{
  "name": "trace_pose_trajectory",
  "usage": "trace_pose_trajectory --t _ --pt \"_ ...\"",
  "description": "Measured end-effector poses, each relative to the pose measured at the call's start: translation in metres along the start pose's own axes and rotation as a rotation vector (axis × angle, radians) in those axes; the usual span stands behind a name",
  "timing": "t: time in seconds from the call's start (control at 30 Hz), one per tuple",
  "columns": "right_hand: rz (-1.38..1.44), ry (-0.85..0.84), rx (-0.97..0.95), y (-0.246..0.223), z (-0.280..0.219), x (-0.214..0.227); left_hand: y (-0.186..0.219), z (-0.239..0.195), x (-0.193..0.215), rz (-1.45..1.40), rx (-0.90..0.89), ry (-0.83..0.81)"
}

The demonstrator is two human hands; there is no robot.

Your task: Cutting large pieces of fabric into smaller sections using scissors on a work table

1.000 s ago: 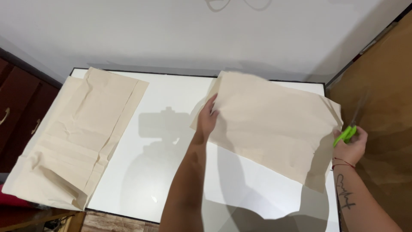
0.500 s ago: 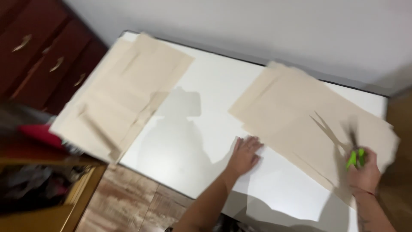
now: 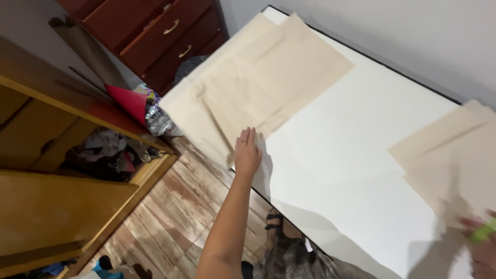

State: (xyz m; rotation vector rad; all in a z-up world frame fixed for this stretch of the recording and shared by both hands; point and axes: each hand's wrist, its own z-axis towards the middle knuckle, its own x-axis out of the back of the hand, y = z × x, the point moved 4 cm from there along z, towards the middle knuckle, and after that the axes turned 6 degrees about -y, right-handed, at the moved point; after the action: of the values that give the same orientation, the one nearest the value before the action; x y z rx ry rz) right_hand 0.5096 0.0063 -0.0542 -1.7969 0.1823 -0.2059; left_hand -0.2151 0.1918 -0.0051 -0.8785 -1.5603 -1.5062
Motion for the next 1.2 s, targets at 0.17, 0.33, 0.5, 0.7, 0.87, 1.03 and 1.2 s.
trace_pose_trajectory --t 0.17,0.33,0.5,0.7,0.87,1.03,1.2 --pt "0.062 -0.156 -0.024 -0.009 0.027 -0.258 -0.035 0.05 0.016 0.248 0.003 -0.189" --pt "-0.079 -0.305 -0.155 -0.105 0.038 -0.487 -0.04 0.085 0.013 0.135 0.044 -0.223" --pt "0.038 -0.299 -0.31 -0.131 0.067 -0.584 -0.018 0.096 0.014 0.038 0.06 -0.261" --pt "0.007 -0.226 -0.29 -0.133 0.103 -0.61 -0.016 0.101 0.006 -0.046 0.026 -0.111" --pt "0.12 0.158 -0.207 -0.074 0.188 -0.555 0.017 0.045 0.026 -0.088 -0.445 -0.079" --pt "0.229 0.365 -0.044 -0.138 0.207 -0.503 0.022 -0.03 0.07 -0.29 -0.647 -0.04" --pt "0.007 0.453 -0.128 -0.158 0.217 -0.448 -0.016 -0.064 0.068 -0.146 -0.41 -0.149"
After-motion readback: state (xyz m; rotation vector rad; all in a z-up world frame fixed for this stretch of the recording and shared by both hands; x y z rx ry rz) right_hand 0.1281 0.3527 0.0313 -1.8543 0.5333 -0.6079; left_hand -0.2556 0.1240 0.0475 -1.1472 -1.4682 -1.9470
